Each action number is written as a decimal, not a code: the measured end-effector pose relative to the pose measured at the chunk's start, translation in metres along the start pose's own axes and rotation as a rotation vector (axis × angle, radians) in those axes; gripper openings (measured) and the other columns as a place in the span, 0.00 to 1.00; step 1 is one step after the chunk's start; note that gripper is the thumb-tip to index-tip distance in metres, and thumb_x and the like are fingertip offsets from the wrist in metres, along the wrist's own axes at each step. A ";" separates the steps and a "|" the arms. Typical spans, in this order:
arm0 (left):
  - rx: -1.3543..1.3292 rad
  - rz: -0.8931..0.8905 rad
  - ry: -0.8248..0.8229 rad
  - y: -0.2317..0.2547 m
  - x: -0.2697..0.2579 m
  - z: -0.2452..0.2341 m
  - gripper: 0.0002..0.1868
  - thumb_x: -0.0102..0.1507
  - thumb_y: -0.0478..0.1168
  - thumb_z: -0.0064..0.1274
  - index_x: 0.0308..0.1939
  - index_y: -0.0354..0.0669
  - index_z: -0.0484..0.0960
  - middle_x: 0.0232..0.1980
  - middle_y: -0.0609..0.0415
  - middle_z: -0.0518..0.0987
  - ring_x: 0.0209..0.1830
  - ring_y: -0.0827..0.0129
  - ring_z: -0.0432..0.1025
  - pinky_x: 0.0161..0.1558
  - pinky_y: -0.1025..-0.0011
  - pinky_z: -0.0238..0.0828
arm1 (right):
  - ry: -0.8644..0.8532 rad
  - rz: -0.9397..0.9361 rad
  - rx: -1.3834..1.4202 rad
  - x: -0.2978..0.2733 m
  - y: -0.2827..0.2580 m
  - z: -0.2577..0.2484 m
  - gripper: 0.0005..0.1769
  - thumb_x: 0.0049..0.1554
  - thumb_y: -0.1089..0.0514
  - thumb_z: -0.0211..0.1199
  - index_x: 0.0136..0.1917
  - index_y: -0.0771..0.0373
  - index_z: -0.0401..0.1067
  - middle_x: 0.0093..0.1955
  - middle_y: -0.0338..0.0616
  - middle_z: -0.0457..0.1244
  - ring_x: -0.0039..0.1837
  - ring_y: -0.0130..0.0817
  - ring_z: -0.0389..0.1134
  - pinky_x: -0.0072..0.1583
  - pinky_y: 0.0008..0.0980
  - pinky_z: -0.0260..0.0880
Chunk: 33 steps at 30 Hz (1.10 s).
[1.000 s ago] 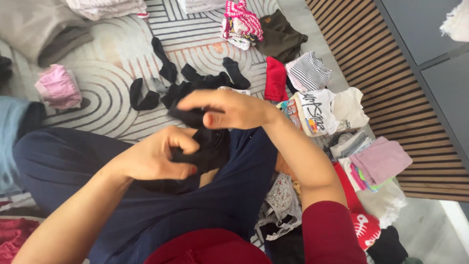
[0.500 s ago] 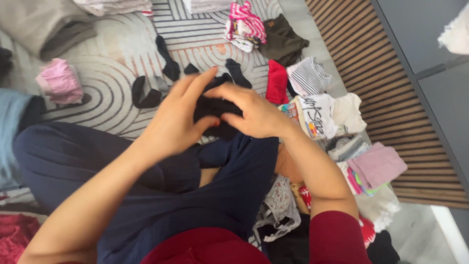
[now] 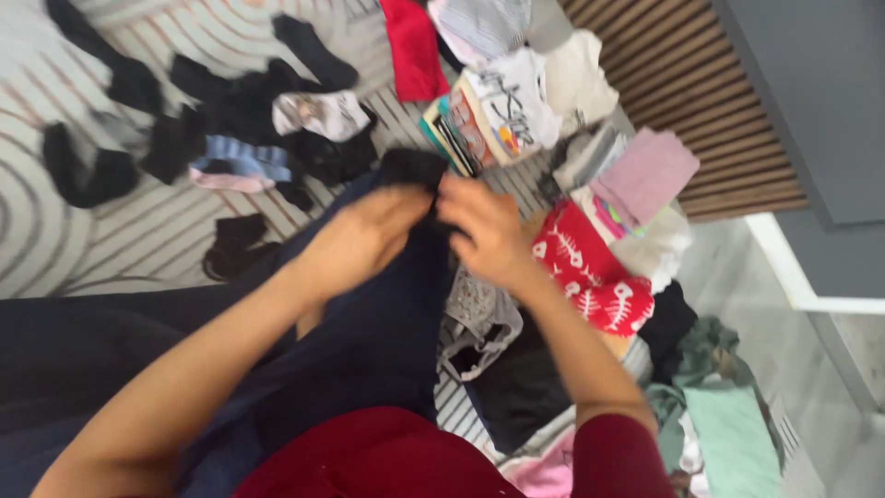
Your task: Folding various items of laundry, such as socks and underwear, while sitting on a rug.
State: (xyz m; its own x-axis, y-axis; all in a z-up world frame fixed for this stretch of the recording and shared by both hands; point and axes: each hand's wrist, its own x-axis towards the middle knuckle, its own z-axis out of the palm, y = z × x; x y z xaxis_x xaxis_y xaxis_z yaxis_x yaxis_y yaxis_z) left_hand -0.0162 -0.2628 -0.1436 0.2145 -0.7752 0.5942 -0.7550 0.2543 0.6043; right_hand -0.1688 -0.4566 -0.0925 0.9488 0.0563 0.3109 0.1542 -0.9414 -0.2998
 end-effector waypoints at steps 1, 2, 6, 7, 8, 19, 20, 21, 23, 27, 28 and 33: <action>-0.019 -0.009 -0.010 -0.002 -0.018 0.013 0.25 0.59 0.31 0.55 0.61 0.32 0.75 0.63 0.40 0.75 0.63 0.48 0.71 0.61 0.59 0.70 | -0.011 0.019 0.005 -0.021 -0.004 0.012 0.25 0.44 0.71 0.69 0.56 0.64 0.72 0.69 0.54 0.63 0.71 0.50 0.66 0.68 0.42 0.66; -0.020 -0.027 -0.133 -0.003 -0.037 0.024 0.21 0.59 0.32 0.56 0.57 0.33 0.78 0.60 0.43 0.77 0.61 0.50 0.72 0.61 0.59 0.70 | -0.067 0.093 0.126 -0.041 -0.009 0.024 0.23 0.45 0.72 0.68 0.55 0.64 0.73 0.67 0.52 0.64 0.70 0.50 0.66 0.68 0.42 0.67; -0.055 -0.033 -0.220 0.008 -0.077 0.038 0.19 0.58 0.35 0.57 0.53 0.36 0.79 0.56 0.46 0.80 0.59 0.53 0.73 0.60 0.59 0.70 | -0.075 0.306 0.367 -0.100 -0.020 0.068 0.23 0.46 0.72 0.68 0.55 0.62 0.74 0.61 0.47 0.68 0.65 0.45 0.69 0.67 0.39 0.69; -0.066 -0.039 -0.226 0.011 -0.078 0.039 0.19 0.58 0.35 0.57 0.53 0.36 0.79 0.56 0.46 0.80 0.59 0.53 0.73 0.60 0.59 0.70 | -0.080 0.318 0.371 -0.102 -0.023 0.071 0.23 0.46 0.72 0.68 0.55 0.62 0.74 0.61 0.47 0.68 0.65 0.45 0.69 0.67 0.39 0.69; -0.136 -0.167 -0.209 0.012 -0.076 0.040 0.18 0.59 0.36 0.57 0.54 0.37 0.80 0.53 0.46 0.81 0.55 0.52 0.75 0.57 0.59 0.71 | -0.042 0.434 0.449 -0.102 -0.023 0.076 0.22 0.48 0.71 0.69 0.57 0.62 0.74 0.59 0.45 0.69 0.63 0.41 0.70 0.65 0.36 0.69; -0.284 -0.821 0.281 -0.004 -0.042 0.084 0.15 0.70 0.35 0.52 0.60 0.41 0.73 0.29 0.41 0.79 0.24 0.50 0.77 0.28 0.58 0.70 | 0.377 0.884 0.893 -0.080 0.001 0.128 0.20 0.67 0.61 0.62 0.71 0.65 0.66 0.50 0.44 0.63 0.48 0.26 0.60 0.50 0.27 0.60; -0.265 -0.797 0.284 -0.004 -0.040 0.084 0.14 0.69 0.35 0.52 0.59 0.41 0.73 0.28 0.41 0.79 0.24 0.50 0.77 0.28 0.58 0.70 | 0.396 0.852 0.690 -0.078 -0.005 0.124 0.22 0.65 0.62 0.63 0.71 0.64 0.66 0.51 0.46 0.62 0.50 0.28 0.61 0.52 0.29 0.62; -0.246 -0.774 0.287 -0.004 -0.039 0.084 0.14 0.69 0.34 0.52 0.59 0.41 0.73 0.28 0.41 0.79 0.25 0.50 0.77 0.28 0.58 0.70 | 0.412 0.814 0.487 -0.076 -0.012 0.121 0.24 0.64 0.62 0.65 0.72 0.63 0.66 0.53 0.49 0.61 0.52 0.31 0.61 0.54 0.31 0.63; -0.241 -0.817 0.254 -0.008 -0.033 0.079 0.14 0.68 0.34 0.52 0.58 0.41 0.74 0.26 0.41 0.78 0.25 0.49 0.76 0.28 0.57 0.69 | 0.384 0.593 0.240 -0.052 -0.034 0.094 0.26 0.60 0.59 0.67 0.70 0.63 0.67 0.57 0.49 0.61 0.57 0.37 0.61 0.59 0.36 0.64; -0.235 -0.893 0.142 -0.023 -0.026 0.076 0.14 0.66 0.37 0.53 0.56 0.41 0.74 0.26 0.43 0.78 0.27 0.47 0.76 0.31 0.55 0.70 | 0.162 0.167 -0.074 -0.050 -0.040 0.082 0.31 0.49 0.59 0.69 0.66 0.64 0.69 0.65 0.52 0.61 0.69 0.52 0.61 0.69 0.49 0.62; -0.235 -0.887 0.144 -0.026 -0.021 0.072 0.14 0.66 0.37 0.53 0.56 0.41 0.74 0.26 0.43 0.78 0.27 0.47 0.76 0.31 0.55 0.70 | 0.166 0.165 -0.078 -0.050 -0.031 0.081 0.31 0.49 0.59 0.69 0.66 0.64 0.69 0.65 0.52 0.61 0.69 0.52 0.61 0.69 0.49 0.62; 0.015 -0.614 0.200 -0.018 -0.011 0.042 0.22 0.68 0.48 0.59 0.57 0.34 0.76 0.48 0.32 0.79 0.46 0.38 0.74 0.45 0.53 0.72 | -0.062 0.462 0.367 -0.039 0.013 0.072 0.22 0.54 0.66 0.63 0.63 0.65 0.69 0.57 0.48 0.67 0.62 0.44 0.70 0.64 0.37 0.69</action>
State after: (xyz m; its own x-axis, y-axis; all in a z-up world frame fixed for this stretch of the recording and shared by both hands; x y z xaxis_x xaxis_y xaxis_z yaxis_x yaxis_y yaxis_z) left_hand -0.0306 -0.2832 -0.1831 0.7206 -0.6537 0.2310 -0.4662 -0.2102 0.8593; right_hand -0.1837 -0.4476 -0.1731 0.9528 -0.3027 0.0238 -0.2042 -0.6969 -0.6875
